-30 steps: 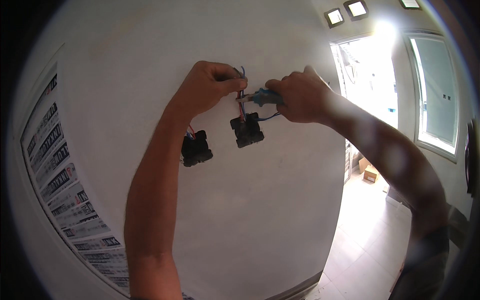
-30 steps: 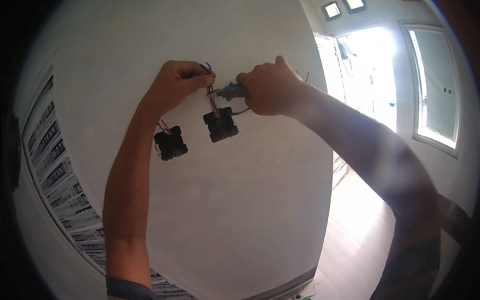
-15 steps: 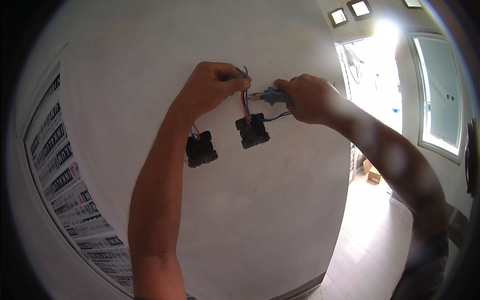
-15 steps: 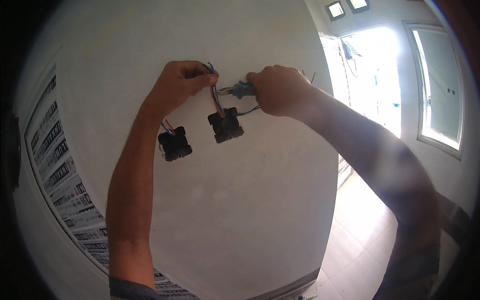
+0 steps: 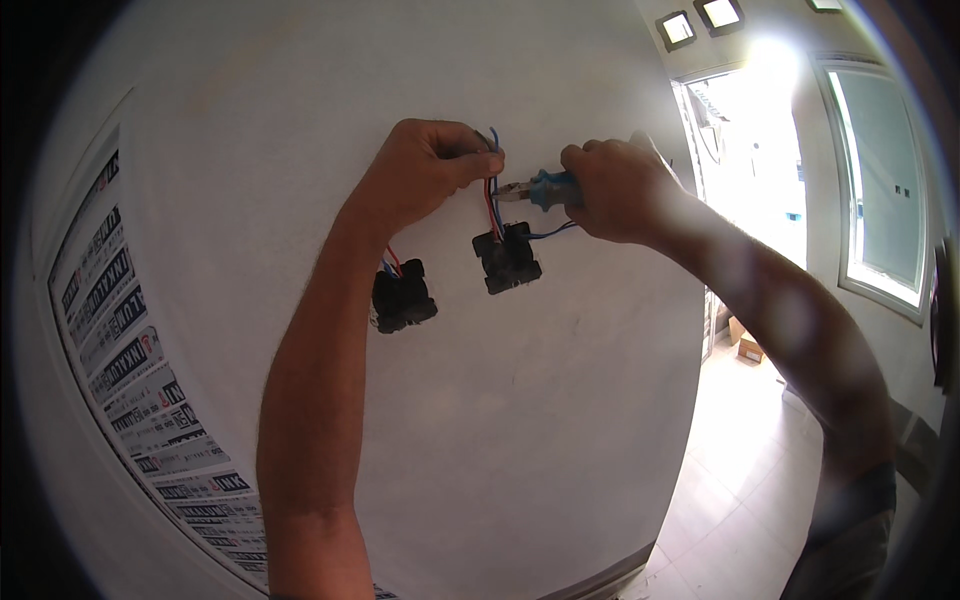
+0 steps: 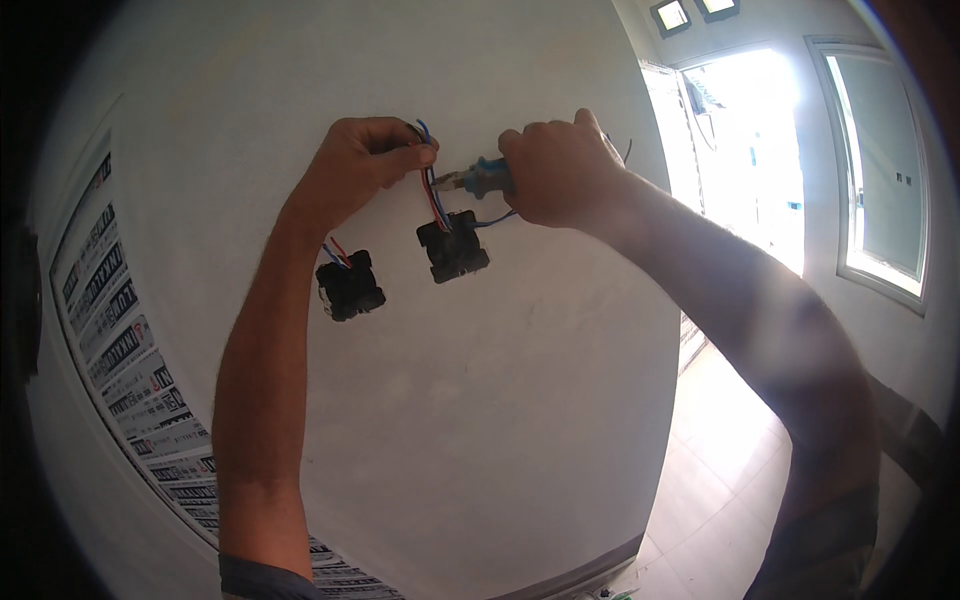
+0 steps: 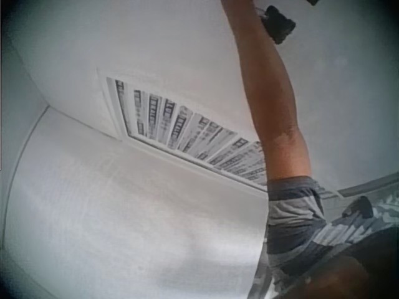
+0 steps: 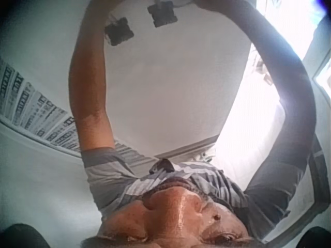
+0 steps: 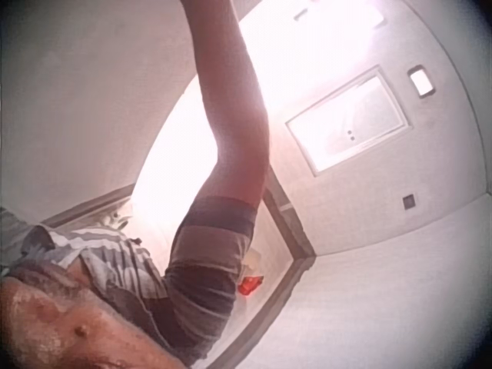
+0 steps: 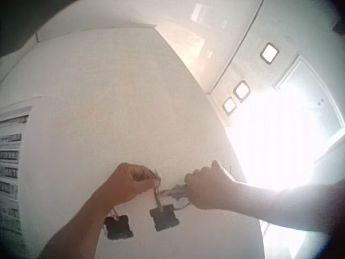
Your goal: The person strips and connects wires to two wall-mounted electrical boxes using pliers and a screwdriver. They then attach a switch plate to one of the boxes and secure it with screws.
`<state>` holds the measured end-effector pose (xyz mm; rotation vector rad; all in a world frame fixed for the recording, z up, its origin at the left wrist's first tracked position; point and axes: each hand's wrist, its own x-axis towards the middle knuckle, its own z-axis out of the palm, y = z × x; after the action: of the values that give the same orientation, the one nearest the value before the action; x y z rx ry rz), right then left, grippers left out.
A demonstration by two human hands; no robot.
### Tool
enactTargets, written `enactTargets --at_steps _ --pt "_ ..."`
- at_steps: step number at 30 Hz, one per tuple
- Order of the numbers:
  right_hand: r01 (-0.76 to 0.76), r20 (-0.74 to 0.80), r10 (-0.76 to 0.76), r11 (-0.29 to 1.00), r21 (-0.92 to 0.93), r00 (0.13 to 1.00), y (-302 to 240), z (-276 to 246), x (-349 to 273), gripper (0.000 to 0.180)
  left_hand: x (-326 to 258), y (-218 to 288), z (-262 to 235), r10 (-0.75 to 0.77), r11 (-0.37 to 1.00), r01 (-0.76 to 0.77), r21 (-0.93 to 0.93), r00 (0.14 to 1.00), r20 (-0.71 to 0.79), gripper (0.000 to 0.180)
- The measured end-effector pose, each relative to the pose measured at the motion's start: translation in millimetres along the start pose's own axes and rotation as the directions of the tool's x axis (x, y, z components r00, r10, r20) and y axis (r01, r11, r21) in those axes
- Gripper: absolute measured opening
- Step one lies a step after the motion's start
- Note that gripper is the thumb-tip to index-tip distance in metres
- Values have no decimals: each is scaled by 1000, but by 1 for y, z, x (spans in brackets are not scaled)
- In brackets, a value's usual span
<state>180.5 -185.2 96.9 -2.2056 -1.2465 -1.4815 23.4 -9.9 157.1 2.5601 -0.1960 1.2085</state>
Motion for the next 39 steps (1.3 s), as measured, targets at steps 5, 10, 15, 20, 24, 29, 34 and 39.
enactTargets --at_steps 5,10,15,20,24,29,34,39 --pt "-65 147 51 993 94 988 -1 -15 11 26 0 -2 0 9 1000 -9 -1 1000 -9 20" --pt "-72 163 47 986 150 986 3 -12 8 25 1 1 -1 21 999 -21 37 1000 -11 21" --pt "54 205 -68 996 75 976 1 -19 2 24 4 -2 -4 -11 999 11 32 1000 7 25" --pt "25 151 -37 996 81 988 -5 -14 -1 24 -1 1 1 -6 1000 5 -12 999 -37 24" --pt "7 207 -29 994 109 978 -12 -17 -5 25 0 3 0 -35 999 34 -13 999 -27 23" --pt "-42 167 22 992 118 986 -15 -10 -3 24 3 1 -1 -66 998 66 -13 997 -30 27" --pt "-47 192 17 987 154 981 -25 -16 -1 24 -1 4 3 -33 996 30 -87 999 -34 21" --pt "-14 121 2 995 97 993 -27 -12 -1 24 -1 -2 3 -26 995 22 -95 999 -34 20"
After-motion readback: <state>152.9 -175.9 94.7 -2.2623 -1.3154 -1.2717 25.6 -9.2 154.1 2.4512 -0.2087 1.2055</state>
